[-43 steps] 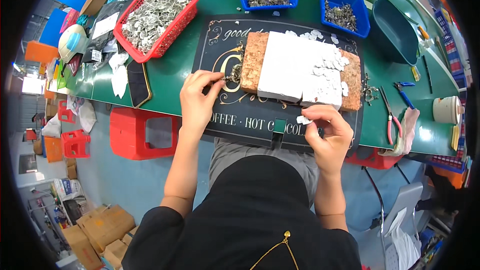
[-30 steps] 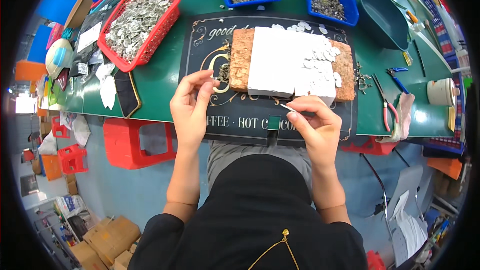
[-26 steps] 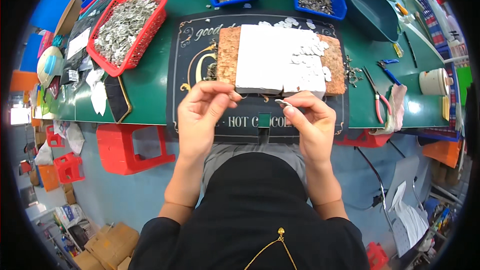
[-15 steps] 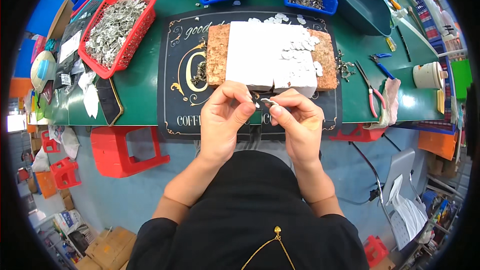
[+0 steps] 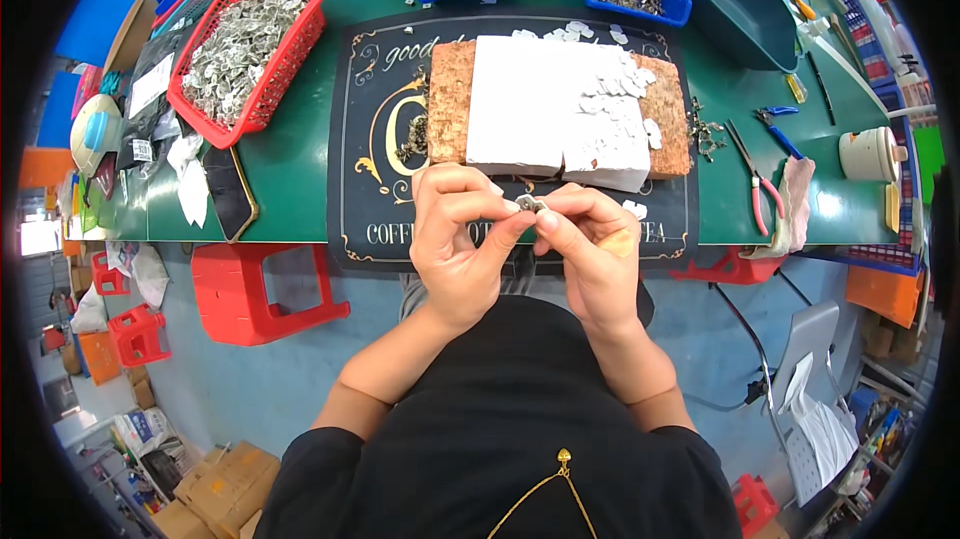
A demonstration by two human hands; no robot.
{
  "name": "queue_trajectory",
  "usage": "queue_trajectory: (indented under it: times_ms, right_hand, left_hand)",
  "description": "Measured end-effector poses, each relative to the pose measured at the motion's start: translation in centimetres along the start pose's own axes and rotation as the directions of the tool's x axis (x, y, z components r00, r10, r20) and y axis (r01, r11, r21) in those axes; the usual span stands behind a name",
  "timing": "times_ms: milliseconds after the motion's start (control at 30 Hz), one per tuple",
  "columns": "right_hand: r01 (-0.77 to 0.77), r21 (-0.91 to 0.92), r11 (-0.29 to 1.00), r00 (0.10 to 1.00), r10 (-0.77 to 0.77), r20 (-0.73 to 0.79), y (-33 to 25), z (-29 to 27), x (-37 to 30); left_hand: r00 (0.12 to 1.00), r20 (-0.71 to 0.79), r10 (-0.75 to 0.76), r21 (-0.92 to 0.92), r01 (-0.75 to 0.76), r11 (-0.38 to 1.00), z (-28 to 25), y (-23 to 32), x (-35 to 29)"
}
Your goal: Assembling small black components onto a white rectangular base on a factory workbench.
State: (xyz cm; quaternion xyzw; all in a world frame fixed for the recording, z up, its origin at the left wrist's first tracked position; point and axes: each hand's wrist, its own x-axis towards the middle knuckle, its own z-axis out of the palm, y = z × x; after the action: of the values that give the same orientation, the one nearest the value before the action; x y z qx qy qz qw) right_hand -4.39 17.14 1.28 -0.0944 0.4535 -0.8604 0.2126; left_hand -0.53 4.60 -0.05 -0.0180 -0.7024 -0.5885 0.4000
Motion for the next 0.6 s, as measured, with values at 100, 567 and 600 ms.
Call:
queue_trajectory:
  times_ms: [100, 567, 600]
  right_hand:
    - [0.076, -0.093, 0.993, 0.997, -0.077, -0.001, 0.2, 0.1, -0.1]
    - [0.551, -0.737, 0.392, 0.760, -0.601, 0.248, 0.6, 0.1, 0.7]
    - [0.548, -0.749, 0.373, 0.758, -0.599, 0.257, 0.5, 0.1, 0.9]
  left_hand:
    - [0.999, -0.003, 0.052, 0.116, -0.051, 0.992, -0.1, 0.0, -0.1]
    - [0.904, 0.068, -0.422, -0.455, 0.405, 0.793, 0.2, 0.6, -0.5]
    - [0.889, 0.098, -0.447, -0.440, 0.441, 0.782, -0.1, 0.6, -0.3]
